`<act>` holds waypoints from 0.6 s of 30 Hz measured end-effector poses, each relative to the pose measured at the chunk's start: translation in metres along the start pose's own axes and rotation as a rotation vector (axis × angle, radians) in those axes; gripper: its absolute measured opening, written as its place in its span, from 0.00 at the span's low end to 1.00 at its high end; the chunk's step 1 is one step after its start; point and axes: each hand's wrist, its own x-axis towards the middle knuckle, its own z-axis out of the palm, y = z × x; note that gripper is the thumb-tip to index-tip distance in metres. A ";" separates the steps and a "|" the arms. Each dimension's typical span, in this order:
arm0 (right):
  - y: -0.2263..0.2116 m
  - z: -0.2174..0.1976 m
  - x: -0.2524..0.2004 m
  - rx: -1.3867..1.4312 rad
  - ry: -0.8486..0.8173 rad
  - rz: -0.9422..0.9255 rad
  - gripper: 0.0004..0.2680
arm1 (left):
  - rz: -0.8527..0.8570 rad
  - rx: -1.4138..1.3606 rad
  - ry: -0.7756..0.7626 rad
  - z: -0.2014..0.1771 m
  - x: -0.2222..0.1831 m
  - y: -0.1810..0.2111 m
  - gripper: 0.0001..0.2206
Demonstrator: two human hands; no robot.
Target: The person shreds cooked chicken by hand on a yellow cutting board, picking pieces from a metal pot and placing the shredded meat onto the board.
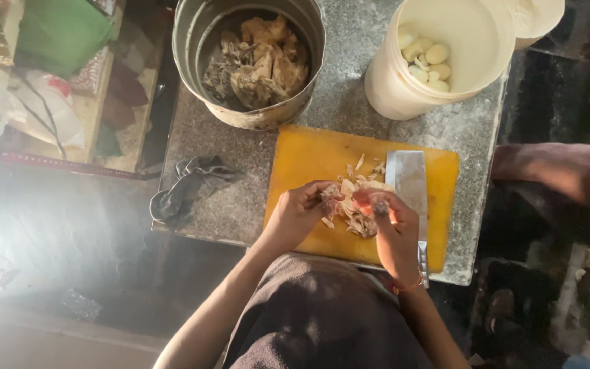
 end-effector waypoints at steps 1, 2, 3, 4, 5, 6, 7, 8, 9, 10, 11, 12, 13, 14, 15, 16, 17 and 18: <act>0.001 -0.003 0.001 -0.235 0.000 0.007 0.07 | 0.024 -0.069 -0.014 0.000 0.000 -0.002 0.18; -0.001 -0.006 0.003 -0.470 0.001 0.012 0.05 | 0.007 -0.136 -0.017 0.001 -0.002 -0.003 0.17; -0.004 -0.008 0.003 -0.706 0.006 0.024 0.04 | -0.015 -0.206 -0.023 0.003 -0.005 -0.003 0.17; -0.009 -0.009 0.004 -0.788 0.013 -0.082 0.06 | -0.037 -0.276 -0.028 0.006 -0.007 -0.003 0.17; -0.014 -0.010 0.003 -0.870 0.017 -0.184 0.08 | -0.030 -0.238 -0.013 0.009 -0.010 -0.002 0.18; -0.020 -0.009 0.001 -0.951 0.019 -0.286 0.10 | -0.023 -0.201 0.003 0.013 -0.012 0.000 0.19; -0.027 -0.008 0.001 -0.855 -0.007 -0.253 0.12 | -0.007 -0.161 0.018 0.015 -0.010 0.004 0.20; -0.034 -0.007 0.000 -0.759 -0.033 -0.221 0.14 | -0.014 -0.019 0.044 0.018 -0.012 0.008 0.20; -0.041 -0.005 0.000 -0.662 -0.060 -0.190 0.16 | -0.020 0.125 0.071 0.020 -0.017 0.013 0.21; -0.047 -0.004 0.002 -0.638 -0.103 -0.219 0.17 | -0.027 0.268 0.099 0.023 -0.020 0.017 0.22; -0.051 -0.003 0.001 -0.615 -0.144 -0.243 0.18 | 0.051 0.313 0.095 0.025 -0.023 0.021 0.22; -0.053 -0.002 0.001 -0.591 -0.186 -0.266 0.19 | 0.128 0.357 0.090 0.026 -0.026 0.024 0.23; -0.053 0.000 0.002 -0.616 -0.201 -0.219 0.17 | 0.207 0.402 0.083 0.027 -0.027 0.026 0.24; -0.052 0.001 0.003 -0.641 -0.215 -0.172 0.15 | 0.243 0.449 0.103 0.029 -0.029 0.029 0.24; -0.050 0.001 0.006 -0.667 -0.230 -0.128 0.13 | 0.282 0.497 0.125 0.031 -0.029 0.031 0.24; -0.047 0.001 0.008 -0.640 -0.218 -0.119 0.13 | 0.322 0.545 0.146 0.032 -0.028 0.033 0.24; -0.044 0.000 0.009 -0.612 -0.210 -0.110 0.12 | 0.347 0.516 0.159 0.033 -0.028 0.036 0.24; -0.041 -0.001 0.011 -0.585 -0.203 -0.102 0.12 | 0.373 0.487 0.171 0.032 -0.029 0.038 0.23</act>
